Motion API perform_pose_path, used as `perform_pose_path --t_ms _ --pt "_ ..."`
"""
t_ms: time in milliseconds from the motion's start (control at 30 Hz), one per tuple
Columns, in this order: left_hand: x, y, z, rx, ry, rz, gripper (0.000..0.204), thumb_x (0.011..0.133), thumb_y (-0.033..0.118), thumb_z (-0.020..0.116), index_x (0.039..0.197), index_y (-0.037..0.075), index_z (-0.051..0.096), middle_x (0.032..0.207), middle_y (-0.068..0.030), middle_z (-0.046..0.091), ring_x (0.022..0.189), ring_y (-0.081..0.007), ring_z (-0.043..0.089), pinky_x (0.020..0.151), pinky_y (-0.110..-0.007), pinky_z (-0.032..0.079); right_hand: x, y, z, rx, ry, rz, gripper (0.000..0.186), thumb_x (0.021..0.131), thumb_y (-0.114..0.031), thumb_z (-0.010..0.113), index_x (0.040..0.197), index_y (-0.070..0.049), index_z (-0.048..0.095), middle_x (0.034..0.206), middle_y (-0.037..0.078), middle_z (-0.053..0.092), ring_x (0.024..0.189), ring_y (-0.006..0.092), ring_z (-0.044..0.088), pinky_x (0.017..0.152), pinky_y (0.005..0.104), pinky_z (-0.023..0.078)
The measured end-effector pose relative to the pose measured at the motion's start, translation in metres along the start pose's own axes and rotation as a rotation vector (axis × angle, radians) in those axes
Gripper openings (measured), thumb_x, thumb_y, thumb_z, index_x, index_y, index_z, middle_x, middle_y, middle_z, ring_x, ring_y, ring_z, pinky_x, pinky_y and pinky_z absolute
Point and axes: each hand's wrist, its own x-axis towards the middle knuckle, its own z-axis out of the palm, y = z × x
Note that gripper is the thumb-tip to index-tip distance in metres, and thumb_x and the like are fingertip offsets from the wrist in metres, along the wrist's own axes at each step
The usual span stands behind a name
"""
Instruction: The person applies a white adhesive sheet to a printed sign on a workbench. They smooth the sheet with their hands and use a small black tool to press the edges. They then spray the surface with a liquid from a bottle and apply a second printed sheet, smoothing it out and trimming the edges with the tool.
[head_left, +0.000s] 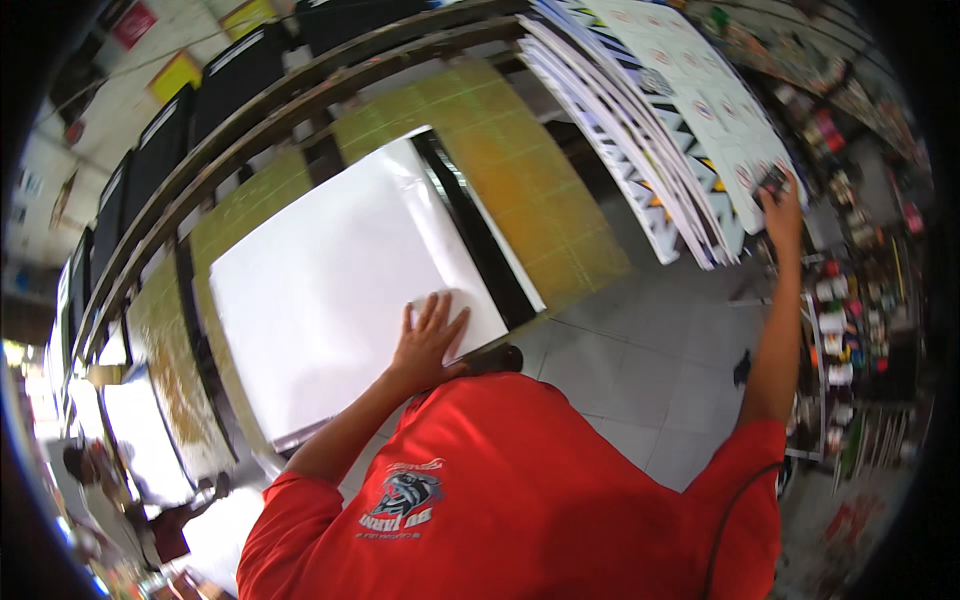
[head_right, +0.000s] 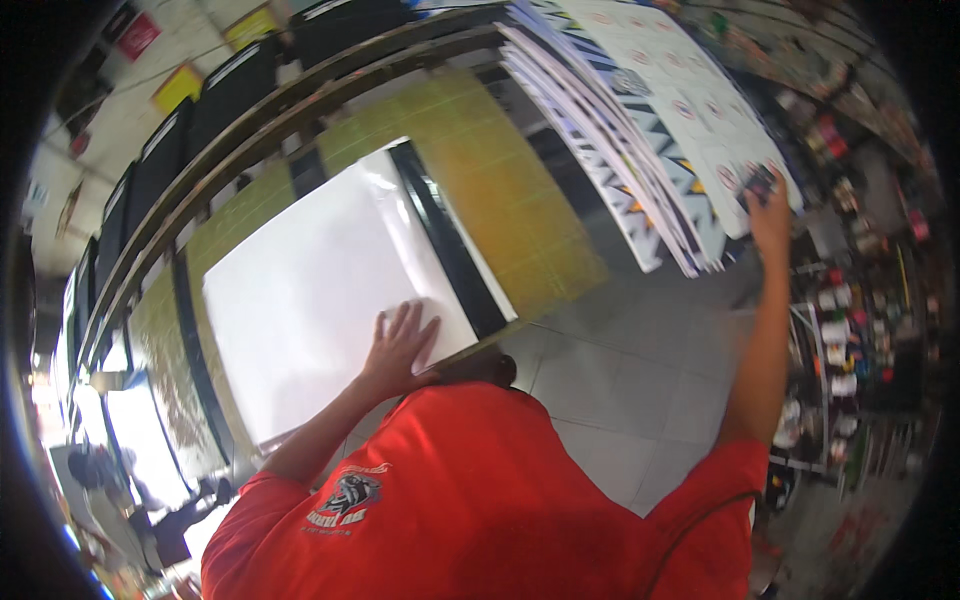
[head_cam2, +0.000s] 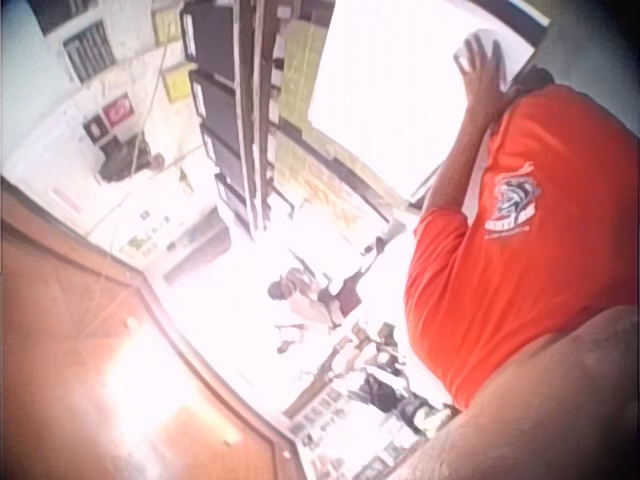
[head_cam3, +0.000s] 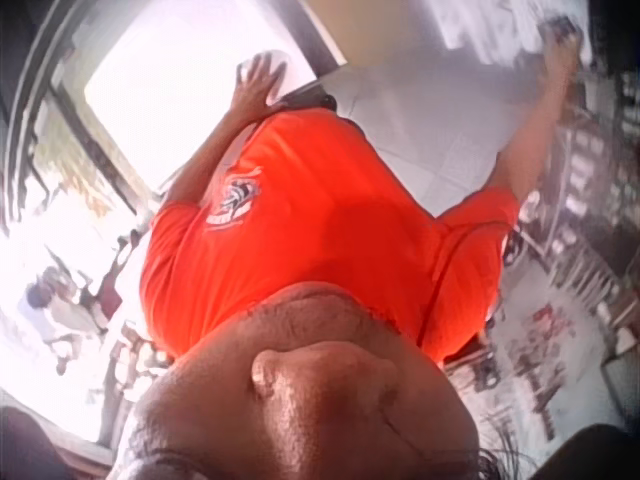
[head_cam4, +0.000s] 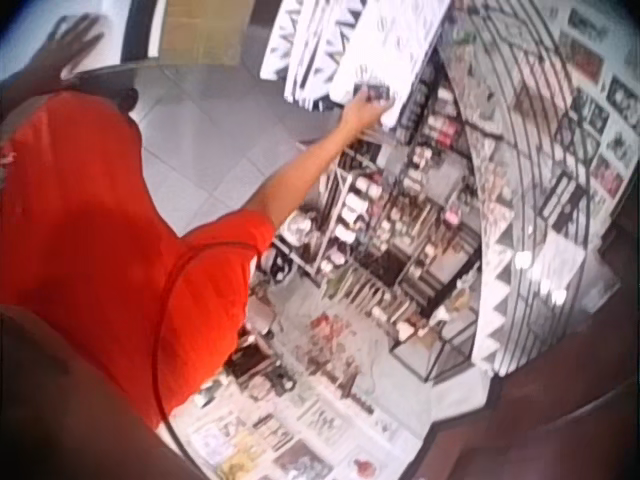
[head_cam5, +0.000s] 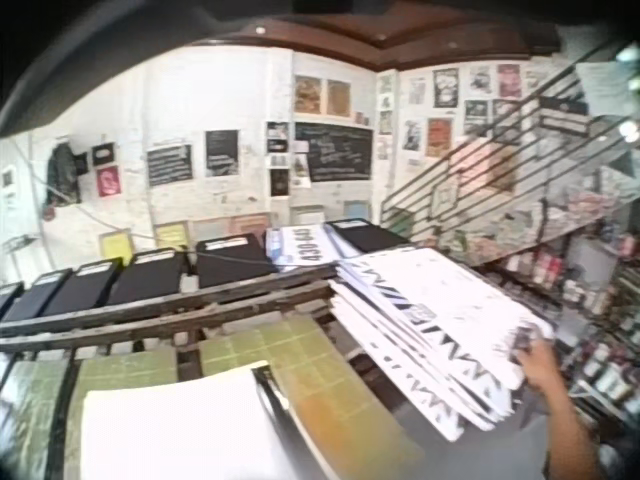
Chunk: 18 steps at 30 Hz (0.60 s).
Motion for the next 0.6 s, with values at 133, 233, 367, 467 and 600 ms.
perform_pose_path --t_ms 133,233,367,467,600 --pt "-0.011 0.010 0.002 -0.052 0.036 -0.078 0.094 0.077 0.053 0.072 0.153 0.016 0.031 0.159 -0.0220 0.020 0.149 -0.0413 0.016 0.115 -0.067 0.015 -0.016 -0.089 0.006 0.231 0.204 -0.014 0.071 0.092 -0.004 0.065 0.151 -0.001 0.024 0.109 0.017 0.066 0.100 0.0196 0.061 0.093 0.0307 0.046" --pt "-0.013 0.015 0.007 -0.064 0.050 -0.133 0.092 0.078 0.054 0.072 0.152 0.015 0.032 0.159 -0.0216 0.020 0.149 -0.0414 0.015 0.115 -0.067 0.014 -0.068 -0.183 0.069 0.437 0.040 -0.027 0.018 0.092 -0.008 0.067 0.107 0.001 0.066 0.099 0.008 0.069 0.092 0.0145 0.063 0.084 0.0284 0.049" --pt "-0.010 0.023 0.008 -0.076 0.084 -0.171 0.088 0.081 0.054 0.069 0.151 0.014 0.033 0.159 -0.0218 0.022 0.148 -0.0411 0.017 0.115 -0.067 0.013 -0.107 -0.278 0.240 0.777 -0.486 -0.192 0.018 0.086 -0.014 0.074 0.093 0.001 0.067 0.082 0.007 0.068 0.077 0.0147 0.062 0.070 0.0296 0.049" --pt "-0.005 0.023 0.016 -0.080 0.142 -0.180 0.082 0.085 0.055 0.063 0.150 0.014 0.036 0.159 -0.0215 0.024 0.148 -0.0402 0.019 0.115 -0.066 0.013 -0.060 -0.283 0.378 0.517 -0.543 -0.377 0.024 0.085 -0.018 0.074 0.083 0.002 0.060 0.068 0.014 0.060 0.061 0.0214 0.056 0.058 0.0366 0.043" --pt "-0.004 0.024 0.015 -0.128 0.158 -0.195 0.079 0.087 0.059 0.059 0.149 0.014 0.039 0.158 -0.0214 0.026 0.147 -0.0406 0.022 0.115 -0.067 0.015 -0.003 -0.293 0.501 0.447 -0.578 -0.366 0.027 0.082 -0.024 0.075 0.084 0.001 0.062 0.073 0.018 0.064 0.066 0.0325 0.061 0.063 0.0405 0.046"
